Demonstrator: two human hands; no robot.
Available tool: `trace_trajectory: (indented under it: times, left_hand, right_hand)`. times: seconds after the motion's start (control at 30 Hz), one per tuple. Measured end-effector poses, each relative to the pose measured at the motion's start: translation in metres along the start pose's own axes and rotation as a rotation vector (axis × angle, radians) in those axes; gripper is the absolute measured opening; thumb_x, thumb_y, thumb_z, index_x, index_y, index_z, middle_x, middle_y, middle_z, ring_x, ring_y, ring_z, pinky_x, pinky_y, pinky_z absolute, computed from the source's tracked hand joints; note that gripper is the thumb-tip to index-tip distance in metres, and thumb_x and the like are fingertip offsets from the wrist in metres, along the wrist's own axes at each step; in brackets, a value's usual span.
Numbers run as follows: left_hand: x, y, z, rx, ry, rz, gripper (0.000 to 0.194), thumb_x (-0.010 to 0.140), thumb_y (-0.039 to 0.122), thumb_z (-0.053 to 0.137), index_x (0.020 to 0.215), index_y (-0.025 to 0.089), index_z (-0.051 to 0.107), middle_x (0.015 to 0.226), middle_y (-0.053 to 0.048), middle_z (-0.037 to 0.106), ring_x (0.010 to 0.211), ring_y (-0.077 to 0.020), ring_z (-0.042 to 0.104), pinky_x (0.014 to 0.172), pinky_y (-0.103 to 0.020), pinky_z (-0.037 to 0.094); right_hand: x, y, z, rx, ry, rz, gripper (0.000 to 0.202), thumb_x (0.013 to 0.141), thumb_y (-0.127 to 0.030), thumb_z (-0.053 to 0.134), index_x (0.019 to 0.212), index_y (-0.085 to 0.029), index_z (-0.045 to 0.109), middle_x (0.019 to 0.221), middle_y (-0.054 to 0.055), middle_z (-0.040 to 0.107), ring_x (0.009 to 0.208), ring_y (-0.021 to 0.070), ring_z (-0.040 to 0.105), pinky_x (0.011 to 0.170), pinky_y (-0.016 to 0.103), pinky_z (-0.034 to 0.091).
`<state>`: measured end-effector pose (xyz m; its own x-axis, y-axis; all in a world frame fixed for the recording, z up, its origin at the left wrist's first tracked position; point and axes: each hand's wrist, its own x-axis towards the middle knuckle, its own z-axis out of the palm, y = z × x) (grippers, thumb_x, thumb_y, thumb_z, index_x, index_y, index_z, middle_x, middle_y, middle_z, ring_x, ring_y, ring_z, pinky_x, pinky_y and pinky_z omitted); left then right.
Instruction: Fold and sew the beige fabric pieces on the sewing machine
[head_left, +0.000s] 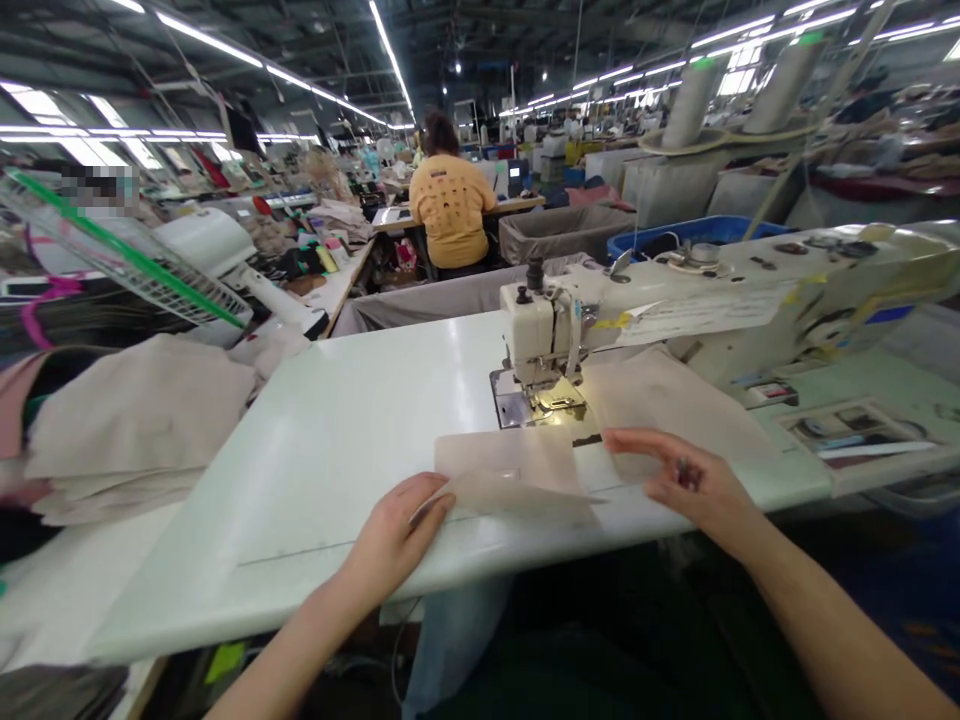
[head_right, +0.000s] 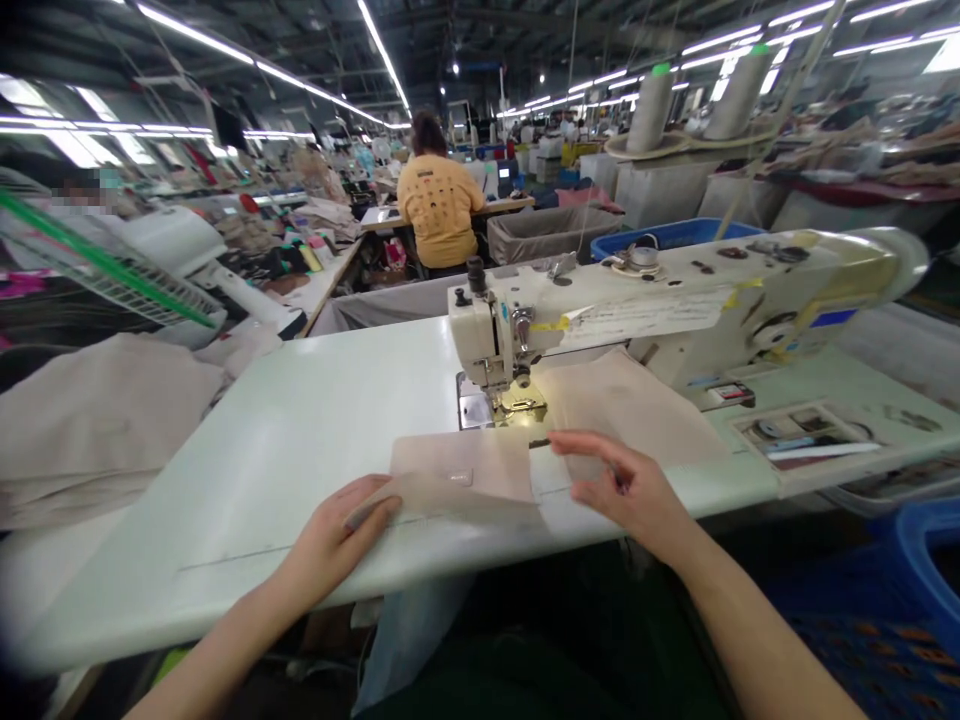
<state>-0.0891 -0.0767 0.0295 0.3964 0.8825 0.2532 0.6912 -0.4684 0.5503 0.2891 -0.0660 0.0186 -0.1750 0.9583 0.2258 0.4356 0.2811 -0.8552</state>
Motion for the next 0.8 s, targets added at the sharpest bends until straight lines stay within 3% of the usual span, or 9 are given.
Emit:
trace_trajectory:
  times: [0.07,0.1,0.17,0.23,0.37,0.47,0.6,0.7,0.8]
  left_hand:
    - [0.002,0.003,0.001,-0.017,0.019,-0.069,0.028,0.1,0.036,0.044,0.096,0.021,0.066,0.092,-0.004,0.072,0.085,-0.0188,0.068,0.081,-0.032,0.058]
    - [0.003,0.005,0.001,-0.026,0.021,-0.101,0.029,0.1,0.038,0.044,0.093,0.021,0.066,0.088,-0.003,0.072,0.081,-0.0188,0.067,0.079,-0.032,0.057]
    - [0.006,0.007,0.002,-0.044,0.025,-0.173,0.033,0.098,0.042,0.043,0.087,0.021,0.066,0.082,-0.002,0.07,0.077,-0.0194,0.066,0.075,-0.032,0.055]
    - [0.011,0.008,0.004,-0.047,0.041,-0.274,0.037,0.096,0.046,0.043,0.081,0.02,0.065,0.077,-0.002,0.07,0.073,-0.0205,0.065,0.07,-0.032,0.053]
    - [0.021,0.007,0.01,-0.014,0.055,-0.475,0.039,0.09,0.05,0.044,0.072,0.019,0.062,0.066,-0.001,0.065,0.065,-0.0214,0.06,0.062,-0.031,0.045]
    - [0.024,0.007,0.013,0.004,0.055,-0.511,0.037,0.087,0.049,0.045,0.068,0.02,0.058,0.064,0.0,0.063,0.064,-0.0202,0.058,0.061,-0.03,0.04]
    - [0.02,0.009,0.016,0.027,0.065,-0.539,0.037,0.089,0.048,0.044,0.069,0.02,0.059,0.064,-0.001,0.062,0.065,-0.02,0.058,0.062,-0.03,0.039]
    - [0.016,0.011,0.021,0.038,0.141,-0.566,0.037,0.09,0.048,0.044,0.083,0.018,0.066,0.064,0.0,0.059,0.062,-0.0193,0.058,0.061,-0.03,0.04]
    - [0.011,0.013,0.027,0.014,0.285,-0.573,0.05,0.092,0.045,0.046,0.129,0.014,0.058,0.067,0.003,0.058,0.06,-0.0176,0.058,0.062,-0.029,0.044]
  right_hand:
    - [-0.007,-0.014,0.025,0.189,-0.118,0.053,0.069,0.073,-0.053,0.076,0.133,-0.023,0.062,0.116,0.011,0.074,0.096,0.0288,0.07,0.063,0.031,0.054]
    - [-0.008,-0.019,0.037,0.202,-0.136,0.117,0.069,0.071,-0.051,0.079,0.132,-0.024,0.062,0.112,0.008,0.075,0.09,0.0259,0.071,0.063,0.03,0.054]
    - [-0.005,-0.023,0.06,0.189,-0.051,0.232,0.051,0.075,-0.047,0.074,0.119,-0.023,0.066,0.094,0.004,0.076,0.076,0.0215,0.069,0.063,0.03,0.053]
    - [0.003,-0.024,0.076,0.183,0.144,0.284,0.04,0.077,-0.048,0.068,0.106,-0.02,0.064,0.071,0.001,0.071,0.067,0.0206,0.067,0.065,0.032,0.053]
    - [0.021,-0.027,0.087,0.11,0.328,0.394,0.044,0.069,-0.05,0.071,0.099,-0.023,0.052,0.066,-0.002,0.067,0.058,0.0199,0.062,0.063,0.033,0.05]
    - [0.025,-0.029,0.086,0.036,0.248,0.363,0.036,0.068,-0.052,0.068,0.085,-0.026,0.052,0.064,-0.003,0.064,0.059,0.0196,0.06,0.061,0.032,0.047]
    - [0.023,-0.026,0.087,-0.068,0.086,0.288,0.023,0.076,-0.047,0.06,0.079,-0.025,0.065,0.065,-0.001,0.063,0.063,0.0195,0.06,0.064,0.031,0.045]
    - [0.024,-0.022,0.089,-0.103,0.05,0.292,0.024,0.078,-0.046,0.058,0.082,-0.025,0.07,0.069,0.0,0.066,0.065,0.0199,0.061,0.066,0.031,0.046]
    - [0.025,-0.019,0.089,-0.139,0.037,0.307,0.026,0.078,-0.047,0.059,0.082,-0.026,0.072,0.069,0.001,0.068,0.065,0.0202,0.061,0.065,0.031,0.046]
